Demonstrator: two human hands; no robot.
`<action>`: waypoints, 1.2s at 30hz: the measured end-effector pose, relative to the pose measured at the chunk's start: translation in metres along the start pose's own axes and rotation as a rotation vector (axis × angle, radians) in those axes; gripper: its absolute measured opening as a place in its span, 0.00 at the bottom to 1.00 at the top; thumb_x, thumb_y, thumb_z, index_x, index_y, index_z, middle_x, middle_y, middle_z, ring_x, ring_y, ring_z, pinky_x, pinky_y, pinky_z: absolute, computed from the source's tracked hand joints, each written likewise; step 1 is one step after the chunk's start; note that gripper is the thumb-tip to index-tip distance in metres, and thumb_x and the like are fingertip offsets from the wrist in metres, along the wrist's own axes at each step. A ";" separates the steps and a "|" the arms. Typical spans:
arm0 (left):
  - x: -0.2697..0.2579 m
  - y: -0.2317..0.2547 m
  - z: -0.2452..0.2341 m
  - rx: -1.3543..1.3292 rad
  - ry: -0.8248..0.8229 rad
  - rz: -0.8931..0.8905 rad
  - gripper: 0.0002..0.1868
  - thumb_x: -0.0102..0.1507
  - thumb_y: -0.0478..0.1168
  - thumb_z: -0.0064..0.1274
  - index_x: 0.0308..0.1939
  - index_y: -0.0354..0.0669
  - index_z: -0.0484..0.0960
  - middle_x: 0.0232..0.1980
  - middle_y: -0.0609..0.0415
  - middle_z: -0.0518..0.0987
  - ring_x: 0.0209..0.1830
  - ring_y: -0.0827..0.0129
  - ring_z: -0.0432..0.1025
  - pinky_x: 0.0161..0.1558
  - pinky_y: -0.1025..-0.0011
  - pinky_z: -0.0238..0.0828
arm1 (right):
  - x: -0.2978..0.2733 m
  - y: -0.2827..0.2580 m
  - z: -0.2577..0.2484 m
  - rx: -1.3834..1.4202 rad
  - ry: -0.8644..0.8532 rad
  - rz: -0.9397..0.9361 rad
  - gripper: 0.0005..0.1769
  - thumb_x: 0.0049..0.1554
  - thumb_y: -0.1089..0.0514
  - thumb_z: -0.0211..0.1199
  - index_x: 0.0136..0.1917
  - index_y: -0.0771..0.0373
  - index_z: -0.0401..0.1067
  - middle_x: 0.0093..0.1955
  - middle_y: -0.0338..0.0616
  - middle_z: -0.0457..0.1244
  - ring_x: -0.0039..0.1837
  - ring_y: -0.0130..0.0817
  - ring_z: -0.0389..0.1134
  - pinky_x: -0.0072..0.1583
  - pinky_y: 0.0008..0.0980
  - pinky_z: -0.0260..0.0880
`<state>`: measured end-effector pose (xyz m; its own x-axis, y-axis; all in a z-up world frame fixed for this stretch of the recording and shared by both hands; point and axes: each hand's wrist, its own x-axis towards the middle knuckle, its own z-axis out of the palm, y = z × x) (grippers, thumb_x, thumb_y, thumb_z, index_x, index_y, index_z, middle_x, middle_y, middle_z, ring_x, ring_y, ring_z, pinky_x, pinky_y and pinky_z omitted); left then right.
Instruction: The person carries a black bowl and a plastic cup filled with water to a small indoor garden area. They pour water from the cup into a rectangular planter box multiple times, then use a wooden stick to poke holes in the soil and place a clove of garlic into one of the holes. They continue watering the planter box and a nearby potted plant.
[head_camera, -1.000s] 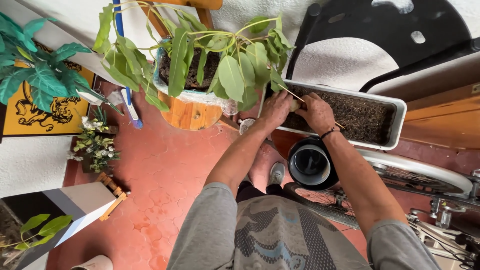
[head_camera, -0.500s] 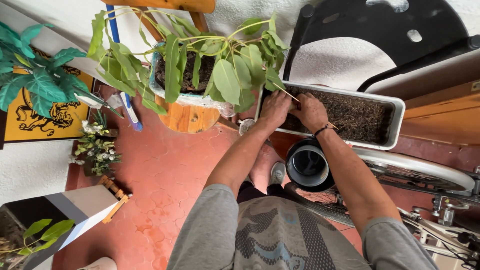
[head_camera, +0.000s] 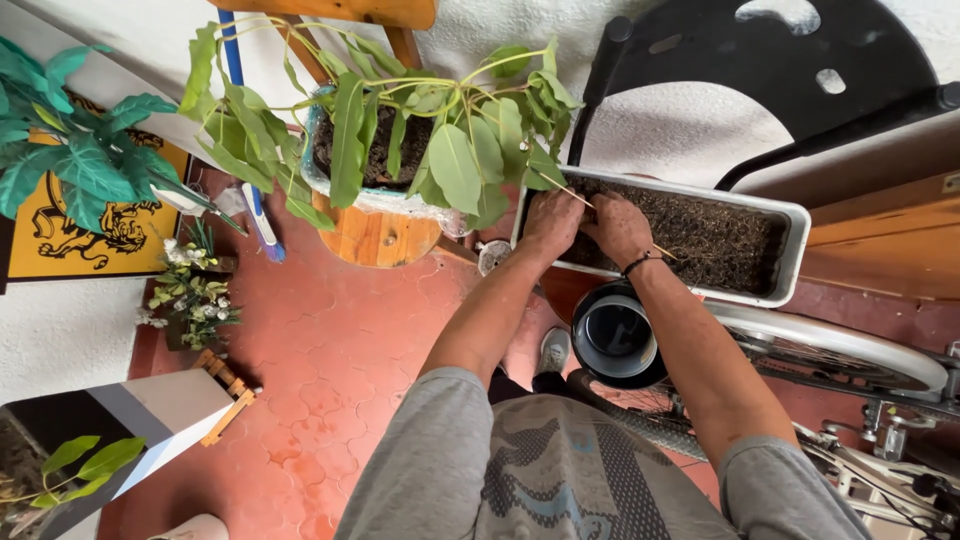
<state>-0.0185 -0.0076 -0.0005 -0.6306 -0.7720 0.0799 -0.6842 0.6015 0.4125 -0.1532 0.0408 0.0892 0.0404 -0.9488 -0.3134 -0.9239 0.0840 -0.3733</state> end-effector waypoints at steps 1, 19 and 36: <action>0.001 -0.001 0.001 0.001 0.002 0.001 0.06 0.60 0.38 0.50 0.28 0.45 0.78 0.32 0.49 0.76 0.37 0.50 0.75 0.36 0.52 0.72 | 0.004 0.004 0.004 -0.001 0.002 -0.001 0.14 0.57 0.59 0.70 0.54 0.66 0.73 0.48 0.53 0.63 0.49 0.54 0.73 0.48 0.51 0.79; 0.001 0.010 -0.004 0.084 0.021 -0.044 0.10 0.61 0.38 0.45 0.26 0.48 0.81 0.30 0.53 0.79 0.35 0.53 0.77 0.41 0.54 0.70 | -0.004 0.016 0.005 0.170 -0.044 0.012 0.14 0.59 0.60 0.64 0.54 0.73 0.75 0.48 0.64 0.66 0.51 0.63 0.72 0.49 0.58 0.77; -0.102 0.021 -0.022 -0.086 0.211 -0.093 0.10 0.60 0.41 0.57 0.44 0.45 0.81 0.36 0.51 0.76 0.38 0.51 0.75 0.42 0.56 0.74 | -0.066 0.100 0.005 -0.143 0.219 0.068 0.13 0.70 0.44 0.54 0.62 0.44 0.73 0.49 0.44 0.65 0.53 0.51 0.72 0.52 0.48 0.77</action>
<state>0.0397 0.0792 0.0196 -0.4699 -0.8544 0.2217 -0.6965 0.5132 0.5015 -0.2465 0.1137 0.0683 -0.0925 -0.9870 -0.1316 -0.9668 0.1207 -0.2254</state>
